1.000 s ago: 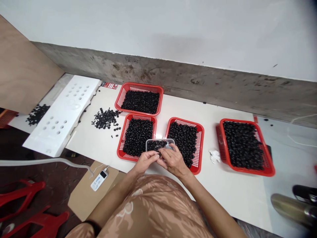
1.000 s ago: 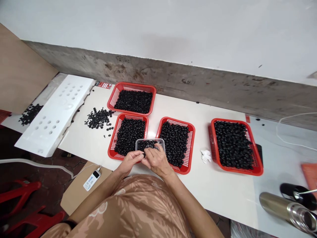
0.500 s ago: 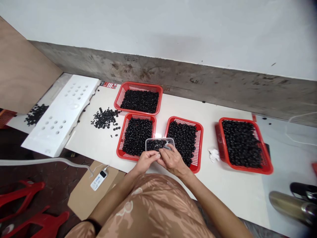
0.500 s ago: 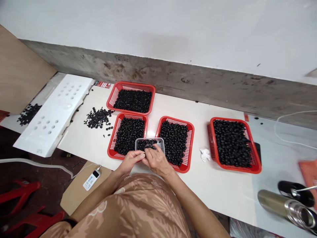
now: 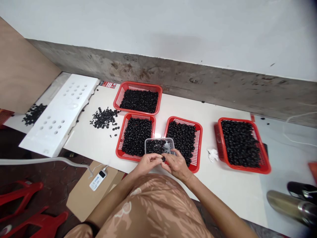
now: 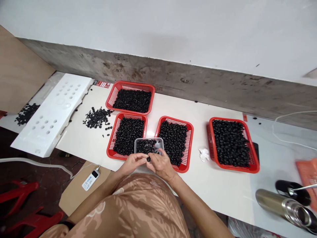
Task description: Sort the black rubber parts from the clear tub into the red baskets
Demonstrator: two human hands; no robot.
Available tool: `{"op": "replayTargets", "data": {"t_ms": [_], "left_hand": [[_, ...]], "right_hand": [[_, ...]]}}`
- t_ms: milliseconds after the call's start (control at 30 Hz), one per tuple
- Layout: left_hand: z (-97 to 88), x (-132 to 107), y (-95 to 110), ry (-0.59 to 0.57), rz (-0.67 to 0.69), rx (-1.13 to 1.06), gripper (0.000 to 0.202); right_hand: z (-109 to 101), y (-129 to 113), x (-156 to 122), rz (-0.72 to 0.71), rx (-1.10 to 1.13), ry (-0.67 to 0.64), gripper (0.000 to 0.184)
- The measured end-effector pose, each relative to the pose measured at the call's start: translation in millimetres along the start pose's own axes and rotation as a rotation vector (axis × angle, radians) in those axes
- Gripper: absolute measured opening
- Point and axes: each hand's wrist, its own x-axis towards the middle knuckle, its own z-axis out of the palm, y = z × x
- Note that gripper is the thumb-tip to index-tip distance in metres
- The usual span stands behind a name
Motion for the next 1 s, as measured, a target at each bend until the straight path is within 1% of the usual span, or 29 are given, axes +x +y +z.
{"op": "replayTargets", "data": {"t_ms": [100, 133, 200, 267, 333, 400, 467, 500, 567, 633, 700, 800, 933, 1000], "left_hand": [[-8.8, 8, -13, 0.161, -0.021, -0.022, 0.036], [-13.5, 11, -18, 0.215, -0.024, -0.010, 0.034], [-24.0, 17, -28, 0.322, -0.013, 0.030, 0.032], [-33.1, 20, -35, 0.393, -0.002, 0.137, 0.029], [-37.9, 23, -38, 0.429, 0.058, 0.367, 0.025], [-38.1, 27, -38, 0.411, 0.144, 0.676, 0.023], [-35.3, 36, -37, 0.330, 0.197, 0.975, 0.024], [-33.8, 41, -37, 0.271, 0.199, 1.099, 0.025], [-31.8, 54, -38, 0.174, 0.199, 1.293, 0.026], [-31.6, 65, -41, 0.113, 0.217, 1.417, 0.025], [-32.4, 73, -44, 0.079, 0.240, 1.468, 0.025], [-33.5, 76, -46, 0.075, 0.249, 1.436, 0.024], [-33.9, 71, -43, 0.138, 0.240, 1.304, 0.014], [-34.0, 67, -40, 0.192, 0.230, 1.200, 0.014]], "right_hand": [[-7, 21, -11, 0.221, -0.135, 0.040, 0.020], [-9, 29, -14, 0.313, -0.208, 0.033, 0.022], [-10, 42, -19, 0.487, -0.360, -0.025, 0.026], [-7, 49, -19, 0.584, -0.415, -0.102, 0.029], [3, 49, -15, 0.607, -0.349, -0.183, 0.026], [15, 44, -7, 0.608, -0.246, -0.277, 0.021], [29, 38, 2, 0.618, -0.182, -0.393, 0.023], [35, 37, 6, 0.626, -0.167, -0.448, 0.024], [46, 36, 13, 0.650, -0.162, -0.531, 0.027], [55, 38, 16, 0.682, -0.182, -0.569, 0.028], [64, 41, 18, 0.702, -0.199, -0.589, 0.028], [74, 43, 18, 0.705, -0.192, -0.608, 0.027], [81, 43, 16, 0.689, -0.145, -0.596, 0.029], [80, 43, 15, 0.679, -0.108, -0.571, 0.031]]}}
